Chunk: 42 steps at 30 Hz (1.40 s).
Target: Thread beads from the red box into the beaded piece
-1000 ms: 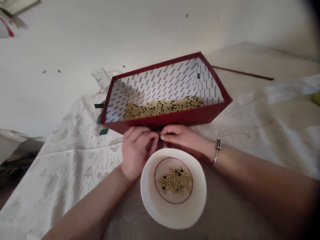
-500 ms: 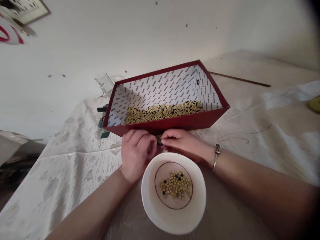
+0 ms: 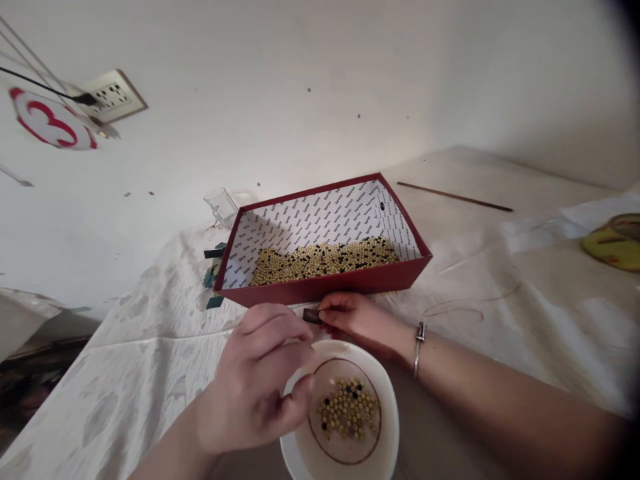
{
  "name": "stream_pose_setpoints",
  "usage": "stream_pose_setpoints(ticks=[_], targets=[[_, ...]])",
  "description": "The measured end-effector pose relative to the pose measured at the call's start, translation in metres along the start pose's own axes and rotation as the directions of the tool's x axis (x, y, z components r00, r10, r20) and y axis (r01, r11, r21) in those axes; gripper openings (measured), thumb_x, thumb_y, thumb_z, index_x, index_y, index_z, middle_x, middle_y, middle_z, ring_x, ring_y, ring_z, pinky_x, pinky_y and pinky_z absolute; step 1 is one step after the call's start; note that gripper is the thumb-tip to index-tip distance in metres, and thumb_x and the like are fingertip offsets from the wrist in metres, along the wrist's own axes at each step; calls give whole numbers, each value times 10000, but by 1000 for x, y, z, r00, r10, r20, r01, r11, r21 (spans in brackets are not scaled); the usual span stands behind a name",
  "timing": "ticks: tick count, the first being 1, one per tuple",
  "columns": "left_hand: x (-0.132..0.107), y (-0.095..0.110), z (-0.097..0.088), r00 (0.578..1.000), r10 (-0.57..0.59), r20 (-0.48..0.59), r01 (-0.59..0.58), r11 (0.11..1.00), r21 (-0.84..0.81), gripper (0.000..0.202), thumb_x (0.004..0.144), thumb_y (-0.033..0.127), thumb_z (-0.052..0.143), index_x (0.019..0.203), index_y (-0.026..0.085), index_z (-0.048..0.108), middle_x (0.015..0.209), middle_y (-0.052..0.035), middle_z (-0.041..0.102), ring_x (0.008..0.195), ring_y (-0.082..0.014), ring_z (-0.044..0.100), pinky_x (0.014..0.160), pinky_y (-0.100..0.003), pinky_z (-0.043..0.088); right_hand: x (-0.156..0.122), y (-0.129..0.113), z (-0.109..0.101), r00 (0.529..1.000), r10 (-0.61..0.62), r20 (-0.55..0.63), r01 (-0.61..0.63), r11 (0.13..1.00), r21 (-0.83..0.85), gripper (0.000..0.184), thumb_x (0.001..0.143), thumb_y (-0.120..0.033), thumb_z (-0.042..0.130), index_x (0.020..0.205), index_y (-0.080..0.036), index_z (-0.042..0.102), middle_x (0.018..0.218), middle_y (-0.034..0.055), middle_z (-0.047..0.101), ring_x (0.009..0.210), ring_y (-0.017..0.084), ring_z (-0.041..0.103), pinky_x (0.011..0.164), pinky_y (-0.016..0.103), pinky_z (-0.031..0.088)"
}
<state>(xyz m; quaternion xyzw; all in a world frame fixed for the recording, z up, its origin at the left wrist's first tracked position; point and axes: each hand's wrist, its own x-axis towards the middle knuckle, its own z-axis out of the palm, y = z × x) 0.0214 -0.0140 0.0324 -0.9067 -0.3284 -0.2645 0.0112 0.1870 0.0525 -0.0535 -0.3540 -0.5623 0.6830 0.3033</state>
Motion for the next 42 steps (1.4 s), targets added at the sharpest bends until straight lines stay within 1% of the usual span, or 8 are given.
stream_pose_setpoints(ticks=[8, 11, 14, 21, 28, 34, 37, 42], targets=[[56, -61, -13, 941, -331, -67, 335, 890, 308, 161, 789, 284, 457, 806, 202, 594, 868, -29, 624, 835, -162, 561, 759, -307, 441, -2, -5, 1, 999, 38, 24, -40, 997, 61, 108, 747, -258, 532, 721, -153, 524, 662, -7, 552, 566, 76, 481, 558, 205, 378], [78, -102, -3, 693, -610, 385, 403, 770, 495, 275, 796, 367, 384, 916, 244, 599, 937, -20, 636, 825, -173, 566, 702, -296, 426, -1, -6, 1, 999, 32, 31, -34, 998, 55, 96, 750, -240, 528, 712, -153, 520, 662, -7, 558, 568, 78, 489, 576, 211, 393], [88, -128, 13, 514, -652, 557, 382, 755, 532, 244, 634, 385, 562, 820, 249, 641, 806, -24, 668, 687, -177, 580, 598, -267, 414, 0, -5, 0, 1000, 15, 22, -15, 1000, 2, 100, 755, -244, 525, 710, -155, 532, 644, -10, 548, 571, 83, 494, 576, 214, 398], [90, -124, 23, 406, -658, 634, 363, 753, 549, 211, 554, 352, 588, 727, 253, 656, 767, -32, 671, 622, -167, 562, 544, -254, 393, 0, -3, -1, 1000, -22, 22, 22, 1000, 4, 115, 767, -263, 511, 719, -163, 542, 637, -11, 552, 565, 87, 497, 567, 215, 397], [89, -123, 21, 506, -658, 557, 366, 749, 553, 174, 596, 330, 568, 728, 252, 650, 730, -2, 660, 621, -146, 555, 527, -228, 367, -2, -5, -1, 1000, 0, 18, 0, 1000, 27, 89, 759, -244, 521, 731, -160, 540, 645, -20, 540, 555, 72, 487, 557, 199, 388], [83, -108, 0, 755, -625, 198, 426, 697, 576, 227, 761, 358, 451, 838, 217, 610, 898, -38, 631, 788, -187, 544, 613, -283, 385, -2, 0, -3, 999, -11, 30, 9, 997, 76, 113, 748, -264, 546, 740, -151, 546, 683, -7, 574, 580, 75, 506, 585, 213, 408], [64, -76, -12, 883, -427, -193, 467, 766, 441, 157, 753, 354, 523, 765, 216, 598, 786, -19, 614, 692, -149, 537, 581, -269, 404, -2, -1, -2, 999, 21, 33, -24, 994, 103, 99, 749, -249, 542, 736, -152, 539, 676, -7, 573, 576, 72, 502, 579, 209, 408], [18, -30, 4, 973, -98, -208, 160, 937, 309, 69, 696, 221, 629, 762, 210, 615, 797, -14, 606, 771, -141, 552, 693, -277, 451, -2, -2, -2, 998, 57, 10, -58, 993, 100, 77, 737, -239, 545, 745, -162, 538, 690, -1, 574, 571, 73, 490, 555, 202, 405]])
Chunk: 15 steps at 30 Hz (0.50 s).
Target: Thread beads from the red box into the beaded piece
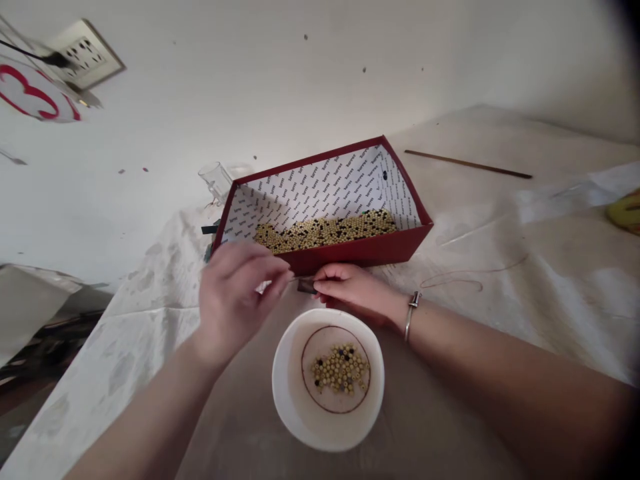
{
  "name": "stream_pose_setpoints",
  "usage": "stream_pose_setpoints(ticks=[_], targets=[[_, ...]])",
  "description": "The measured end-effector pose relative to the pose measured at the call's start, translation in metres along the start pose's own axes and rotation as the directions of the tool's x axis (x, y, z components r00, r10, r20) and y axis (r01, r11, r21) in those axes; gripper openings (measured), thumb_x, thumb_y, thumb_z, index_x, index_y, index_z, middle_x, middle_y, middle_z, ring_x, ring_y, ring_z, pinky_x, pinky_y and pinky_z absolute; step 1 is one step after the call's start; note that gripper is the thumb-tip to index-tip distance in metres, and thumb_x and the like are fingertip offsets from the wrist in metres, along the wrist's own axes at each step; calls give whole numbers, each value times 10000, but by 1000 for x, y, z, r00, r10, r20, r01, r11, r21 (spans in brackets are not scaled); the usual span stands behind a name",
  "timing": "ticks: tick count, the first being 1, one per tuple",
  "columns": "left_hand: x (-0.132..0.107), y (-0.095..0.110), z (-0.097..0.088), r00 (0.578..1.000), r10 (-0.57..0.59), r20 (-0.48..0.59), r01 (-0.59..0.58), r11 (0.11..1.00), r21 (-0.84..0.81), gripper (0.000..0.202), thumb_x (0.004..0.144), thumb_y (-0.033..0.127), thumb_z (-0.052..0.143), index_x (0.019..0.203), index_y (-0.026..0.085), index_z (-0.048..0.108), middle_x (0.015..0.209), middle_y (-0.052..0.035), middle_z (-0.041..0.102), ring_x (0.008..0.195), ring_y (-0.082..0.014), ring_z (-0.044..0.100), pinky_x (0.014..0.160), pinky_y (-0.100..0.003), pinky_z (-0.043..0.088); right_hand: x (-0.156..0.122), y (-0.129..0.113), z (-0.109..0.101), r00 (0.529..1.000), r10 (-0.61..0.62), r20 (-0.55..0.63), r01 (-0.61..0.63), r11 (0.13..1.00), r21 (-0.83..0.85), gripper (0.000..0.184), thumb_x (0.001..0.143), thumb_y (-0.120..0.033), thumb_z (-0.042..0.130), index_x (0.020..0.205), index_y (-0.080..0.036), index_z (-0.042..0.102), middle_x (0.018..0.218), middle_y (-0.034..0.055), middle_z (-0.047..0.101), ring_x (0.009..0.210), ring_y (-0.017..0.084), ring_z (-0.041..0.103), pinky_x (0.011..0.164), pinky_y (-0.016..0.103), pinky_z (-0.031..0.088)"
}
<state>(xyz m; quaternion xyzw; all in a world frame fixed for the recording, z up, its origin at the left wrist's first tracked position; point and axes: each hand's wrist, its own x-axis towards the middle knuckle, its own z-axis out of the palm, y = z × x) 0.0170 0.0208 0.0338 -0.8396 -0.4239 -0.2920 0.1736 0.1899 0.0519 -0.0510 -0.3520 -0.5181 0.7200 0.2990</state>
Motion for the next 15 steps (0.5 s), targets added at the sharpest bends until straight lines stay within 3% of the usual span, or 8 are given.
stream_pose_setpoints(ticks=[3, 8, 15], targets=[[-21, 8, 19, 998, 61, 19, -61, 998, -31, 96, 692, 203, 638, 786, 212, 626, 790, -16, 605, 760, -137, 544, 712, -289, 447, 0, 2, -1, 999, -38, -9, 38, 999, -37, 92, 730, -246, 549, 778, -168, 558, 678, -10, 560, 596, 82, 496, 583, 212, 409], [-35, 4, 46, 998, 42, 44, -39, 997, -70, 125, 724, 207, 610, 847, 215, 632, 810, -25, 611, 767, -143, 523, 713, -292, 445, -1, 3, -3, 998, -60, 21, 62, 994, -89, 101, 738, -256, 541, 774, -163, 554, 681, -14, 552, 617, 86, 497, 599, 221, 397], [-42, 5, 49, 998, -11, 58, 20, 986, -164, 199, 729, 178, 602, 924, 214, 620, 851, -28, 607, 799, -139, 522, 730, -287, 446, 0, 1, -3, 998, -52, 35, 56, 990, -128, 120, 754, -276, 530, 740, -157, 541, 644, -21, 531, 585, 80, 477, 574, 215, 369]])
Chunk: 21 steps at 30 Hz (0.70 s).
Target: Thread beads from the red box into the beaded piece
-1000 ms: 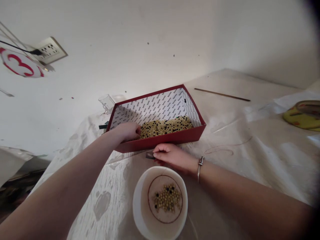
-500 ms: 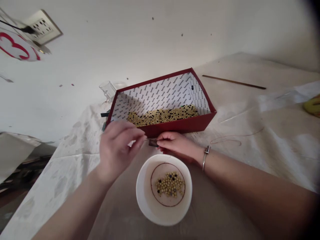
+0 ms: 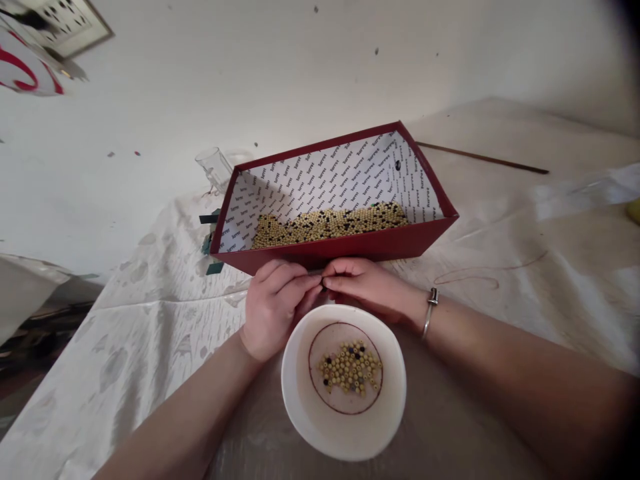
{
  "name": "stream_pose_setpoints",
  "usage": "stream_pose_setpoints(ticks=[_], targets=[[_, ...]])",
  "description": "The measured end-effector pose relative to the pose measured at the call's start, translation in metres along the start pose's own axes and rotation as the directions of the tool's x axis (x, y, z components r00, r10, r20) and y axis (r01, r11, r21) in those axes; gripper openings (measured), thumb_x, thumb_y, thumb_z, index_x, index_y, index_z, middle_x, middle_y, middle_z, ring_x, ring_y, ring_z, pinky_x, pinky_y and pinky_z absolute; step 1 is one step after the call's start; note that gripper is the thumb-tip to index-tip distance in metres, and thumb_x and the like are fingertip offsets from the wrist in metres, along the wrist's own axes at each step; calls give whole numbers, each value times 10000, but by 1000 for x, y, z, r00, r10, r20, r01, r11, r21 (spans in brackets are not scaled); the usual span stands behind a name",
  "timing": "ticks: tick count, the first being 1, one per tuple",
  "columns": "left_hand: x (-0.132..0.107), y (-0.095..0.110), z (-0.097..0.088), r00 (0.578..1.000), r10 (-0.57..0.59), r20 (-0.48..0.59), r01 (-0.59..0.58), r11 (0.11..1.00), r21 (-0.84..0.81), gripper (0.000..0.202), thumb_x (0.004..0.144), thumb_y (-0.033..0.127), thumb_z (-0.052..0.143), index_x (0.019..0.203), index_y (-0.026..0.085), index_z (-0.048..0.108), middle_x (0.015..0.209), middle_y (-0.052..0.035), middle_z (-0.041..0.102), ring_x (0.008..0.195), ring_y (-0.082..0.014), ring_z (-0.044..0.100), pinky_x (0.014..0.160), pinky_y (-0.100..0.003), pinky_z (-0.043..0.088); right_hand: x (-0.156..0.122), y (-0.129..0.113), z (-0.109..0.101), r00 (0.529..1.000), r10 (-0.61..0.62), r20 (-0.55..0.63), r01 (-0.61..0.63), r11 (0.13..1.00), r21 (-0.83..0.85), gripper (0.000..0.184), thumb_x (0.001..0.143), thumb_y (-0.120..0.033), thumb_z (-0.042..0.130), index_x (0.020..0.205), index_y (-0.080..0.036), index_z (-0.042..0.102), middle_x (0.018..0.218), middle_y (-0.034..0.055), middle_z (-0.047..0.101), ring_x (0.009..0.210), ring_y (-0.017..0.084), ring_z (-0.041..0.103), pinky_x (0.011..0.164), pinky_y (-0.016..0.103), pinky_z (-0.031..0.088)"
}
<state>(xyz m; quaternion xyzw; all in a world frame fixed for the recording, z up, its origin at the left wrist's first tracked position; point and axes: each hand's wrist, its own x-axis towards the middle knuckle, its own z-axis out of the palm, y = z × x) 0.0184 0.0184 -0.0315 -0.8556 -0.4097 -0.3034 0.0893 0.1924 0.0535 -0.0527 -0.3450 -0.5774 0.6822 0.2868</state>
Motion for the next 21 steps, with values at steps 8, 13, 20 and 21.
stream_pose_setpoints(ticks=[8, 13, 20, 21], targets=[[2, 4, 3, 991, -135, -19, 134, 990, -47, 98, 732, 194, 596, 824, 206, 624, 826, -19, 594, 800, -139, 521, 732, -294, 431, -2, -2, 1, 1000, 17, -6, -17, 1000, 8, 136, 750, -292, 536, 718, -159, 531, 637, -25, 533, 572, 77, 474, 558, 212, 361], [3, 6, 2, 986, -164, -30, 164, 986, -16, 57, 725, 210, 600, 778, 193, 612, 816, -20, 586, 800, -145, 519, 740, -305, 425, -2, 0, 1, 1000, 8, -7, -8, 1000, 18, 142, 754, -307, 532, 733, -167, 537, 646, -22, 537, 573, 79, 477, 556, 214, 365], [3, 2, 2, 994, -108, -26, 110, 991, 79, 27, 707, 183, 592, 732, 187, 602, 789, -18, 588, 779, -151, 513, 738, -309, 421, -1, 0, 2, 1000, 1, -11, -1, 1000, -25, 142, 755, -302, 530, 740, -162, 548, 650, -16, 539, 591, 85, 482, 566, 216, 367], [3, 2, 2, 994, -103, -32, 106, 990, 94, 22, 707, 183, 589, 726, 185, 600, 785, -19, 588, 777, -152, 512, 737, -310, 420, -2, 0, 2, 1000, 6, -9, -6, 1000, -16, 140, 755, -301, 529, 743, -162, 547, 653, -16, 540, 590, 84, 483, 565, 215, 368]])
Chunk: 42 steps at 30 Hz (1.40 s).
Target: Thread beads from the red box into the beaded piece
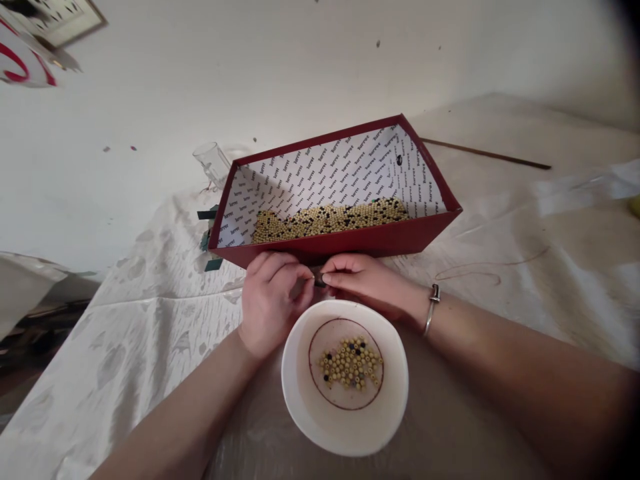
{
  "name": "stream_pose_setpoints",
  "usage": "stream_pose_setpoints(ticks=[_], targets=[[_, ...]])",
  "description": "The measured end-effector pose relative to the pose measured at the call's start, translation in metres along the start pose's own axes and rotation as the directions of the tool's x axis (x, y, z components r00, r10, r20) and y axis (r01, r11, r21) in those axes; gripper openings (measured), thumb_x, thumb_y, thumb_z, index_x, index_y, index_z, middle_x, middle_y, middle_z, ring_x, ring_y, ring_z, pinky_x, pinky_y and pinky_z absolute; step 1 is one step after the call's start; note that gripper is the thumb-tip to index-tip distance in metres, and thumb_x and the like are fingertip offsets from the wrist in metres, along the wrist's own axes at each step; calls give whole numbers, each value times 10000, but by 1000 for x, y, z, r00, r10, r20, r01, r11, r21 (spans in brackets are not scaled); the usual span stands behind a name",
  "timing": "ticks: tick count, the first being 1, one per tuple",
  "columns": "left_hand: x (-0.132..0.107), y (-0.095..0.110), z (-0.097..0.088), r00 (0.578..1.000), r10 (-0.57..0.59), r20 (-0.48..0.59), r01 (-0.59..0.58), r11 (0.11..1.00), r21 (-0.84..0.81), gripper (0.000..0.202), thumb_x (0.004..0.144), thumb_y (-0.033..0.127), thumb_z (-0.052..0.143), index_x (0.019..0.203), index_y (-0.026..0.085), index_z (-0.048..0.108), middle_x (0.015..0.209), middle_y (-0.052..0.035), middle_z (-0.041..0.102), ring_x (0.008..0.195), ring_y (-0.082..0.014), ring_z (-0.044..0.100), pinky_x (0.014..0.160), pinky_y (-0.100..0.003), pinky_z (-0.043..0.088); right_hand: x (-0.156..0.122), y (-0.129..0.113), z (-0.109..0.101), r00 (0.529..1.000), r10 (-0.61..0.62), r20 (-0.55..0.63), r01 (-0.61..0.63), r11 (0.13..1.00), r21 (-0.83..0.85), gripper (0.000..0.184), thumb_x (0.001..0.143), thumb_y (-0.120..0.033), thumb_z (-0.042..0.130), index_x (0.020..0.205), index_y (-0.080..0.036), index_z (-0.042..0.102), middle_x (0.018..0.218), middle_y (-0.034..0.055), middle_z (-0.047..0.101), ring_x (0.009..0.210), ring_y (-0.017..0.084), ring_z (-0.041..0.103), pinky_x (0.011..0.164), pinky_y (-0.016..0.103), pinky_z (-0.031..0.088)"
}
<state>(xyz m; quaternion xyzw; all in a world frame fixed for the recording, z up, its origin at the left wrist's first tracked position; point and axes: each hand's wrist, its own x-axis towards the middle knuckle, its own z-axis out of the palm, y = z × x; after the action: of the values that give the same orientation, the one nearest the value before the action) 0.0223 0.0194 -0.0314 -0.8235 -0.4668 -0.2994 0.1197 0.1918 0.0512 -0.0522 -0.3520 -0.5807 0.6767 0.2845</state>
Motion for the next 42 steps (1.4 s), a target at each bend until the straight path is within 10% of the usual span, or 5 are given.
stream_pose_setpoints(ticks=[42], targets=[[-1, 1, 0, 997, 74, 11, -74, 997, 8, 64, 724, 170, 566, 774, 189, 603, 821, -33, 584, 784, -155, 508, 726, -309, 428, -1, -5, 0, 1000, 14, -8, -14, 1000, 14, 131, 740, -289, 550, 761, -159, 553, 695, -11, 558, 620, 91, 497, 603, 232, 389]])
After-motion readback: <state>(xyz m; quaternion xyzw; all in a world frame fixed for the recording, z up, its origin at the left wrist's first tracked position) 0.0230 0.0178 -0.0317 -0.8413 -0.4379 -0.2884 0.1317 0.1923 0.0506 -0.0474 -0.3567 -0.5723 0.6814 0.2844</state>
